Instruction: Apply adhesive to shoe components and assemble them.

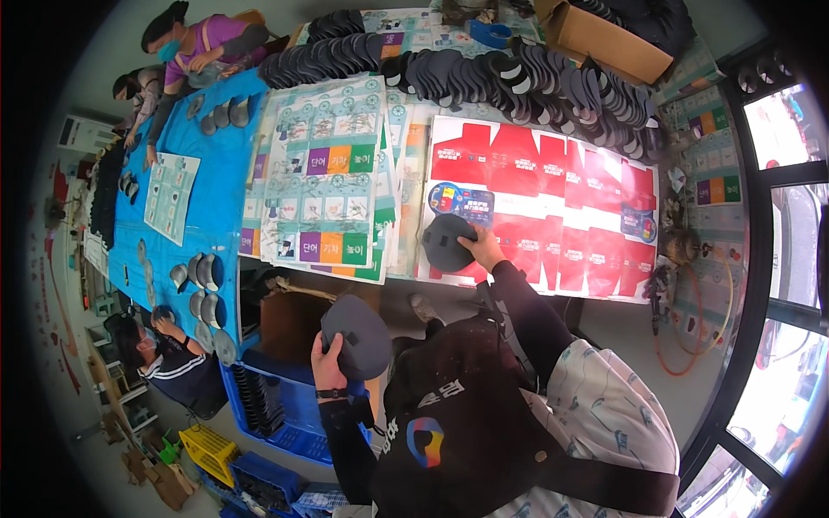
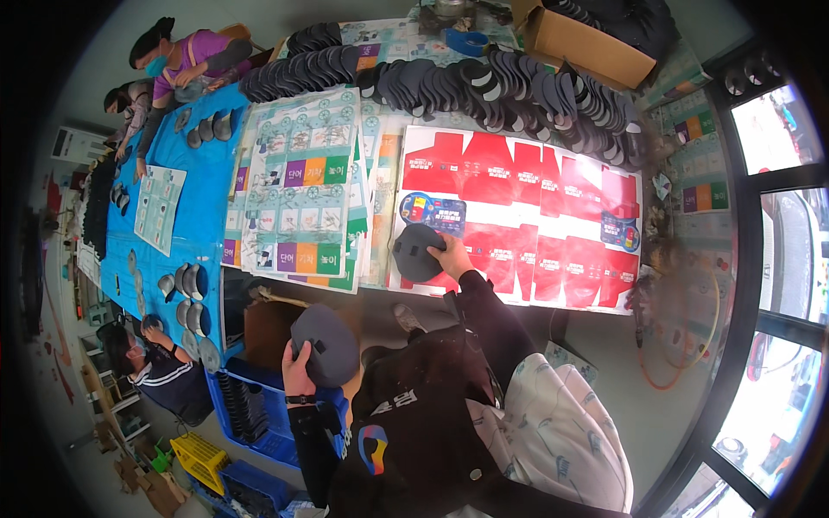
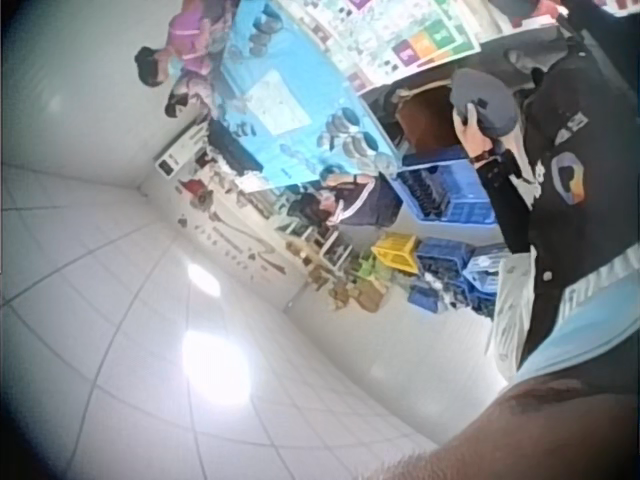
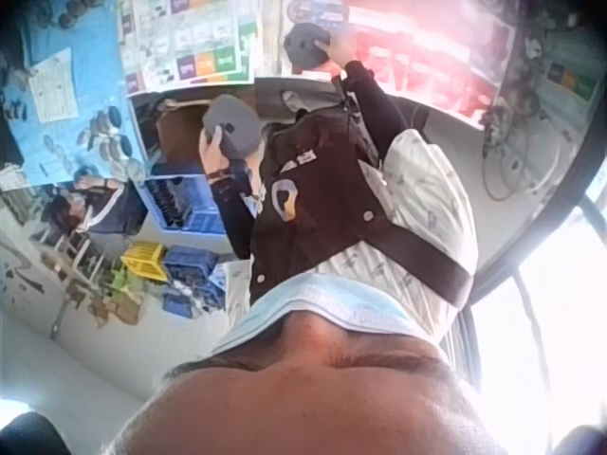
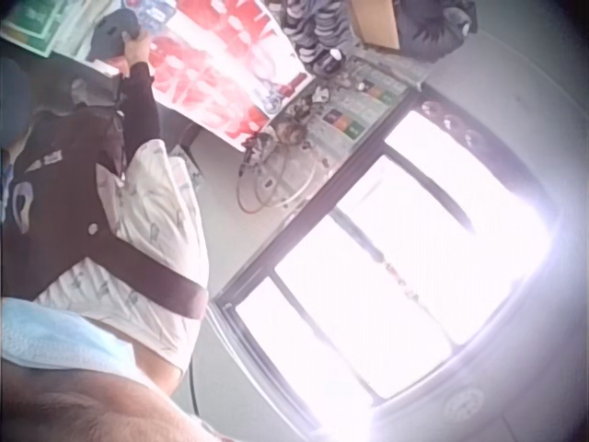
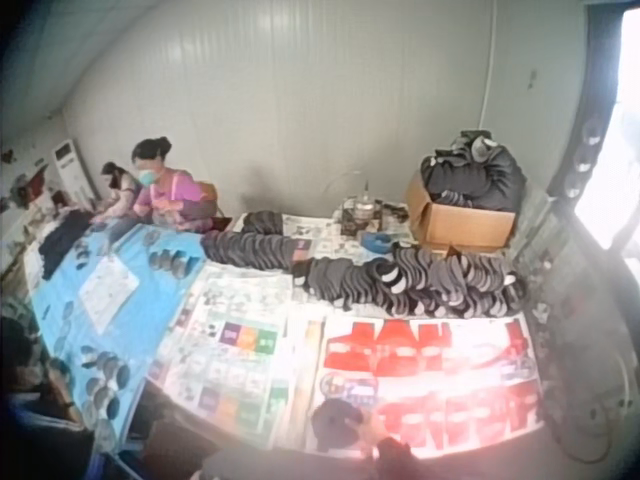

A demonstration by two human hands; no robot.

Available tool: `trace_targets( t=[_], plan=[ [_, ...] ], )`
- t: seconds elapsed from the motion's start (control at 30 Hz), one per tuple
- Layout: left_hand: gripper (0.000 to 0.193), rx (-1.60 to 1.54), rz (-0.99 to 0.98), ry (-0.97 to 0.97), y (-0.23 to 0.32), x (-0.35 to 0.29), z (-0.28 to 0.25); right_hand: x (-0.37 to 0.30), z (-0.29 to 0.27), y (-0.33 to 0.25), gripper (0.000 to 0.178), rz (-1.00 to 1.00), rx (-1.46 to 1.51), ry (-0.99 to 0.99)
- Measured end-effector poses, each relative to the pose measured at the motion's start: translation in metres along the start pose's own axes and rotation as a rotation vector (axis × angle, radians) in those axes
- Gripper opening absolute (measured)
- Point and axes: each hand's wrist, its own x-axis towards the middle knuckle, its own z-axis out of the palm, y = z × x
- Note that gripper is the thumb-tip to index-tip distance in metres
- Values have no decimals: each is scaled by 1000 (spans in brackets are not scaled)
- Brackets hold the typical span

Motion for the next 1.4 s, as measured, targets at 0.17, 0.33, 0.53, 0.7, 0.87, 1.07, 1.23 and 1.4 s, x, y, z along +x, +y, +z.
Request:
trace_targets(
  t=[0.17,0.33,0.53,0.7,0.87,1.07,1.23,1.4],
  plan=[
    [28,-15,-23,-40,3,0,24,-12,-5,-32,50,20,-522,119],
    [30,110,-70,-119,2,19,70,-56,-8,-97,59,-75,-395,75],
    [30,459,-53,-288,-10,52,152,-102,-10,-138,55,-196,-11,-377],
    [35,-73,-268,-626,-15,49,193,-109,-44,-131,41,-225,-104,26],
    [39,88,-263,-599,-29,47,220,-114,-66,-116,33,-230,37,222],
    [40,304,-153,-507,-46,55,237,-120,-94,-105,28,-214,-145,255],
    [37,228,-145,-501,-53,51,229,-109,-105,-86,22,-202,-98,357],
    [43,279,-112,-438,-26,52,180,-102,-156,-49,23,-66,-9,330]
  ],
)
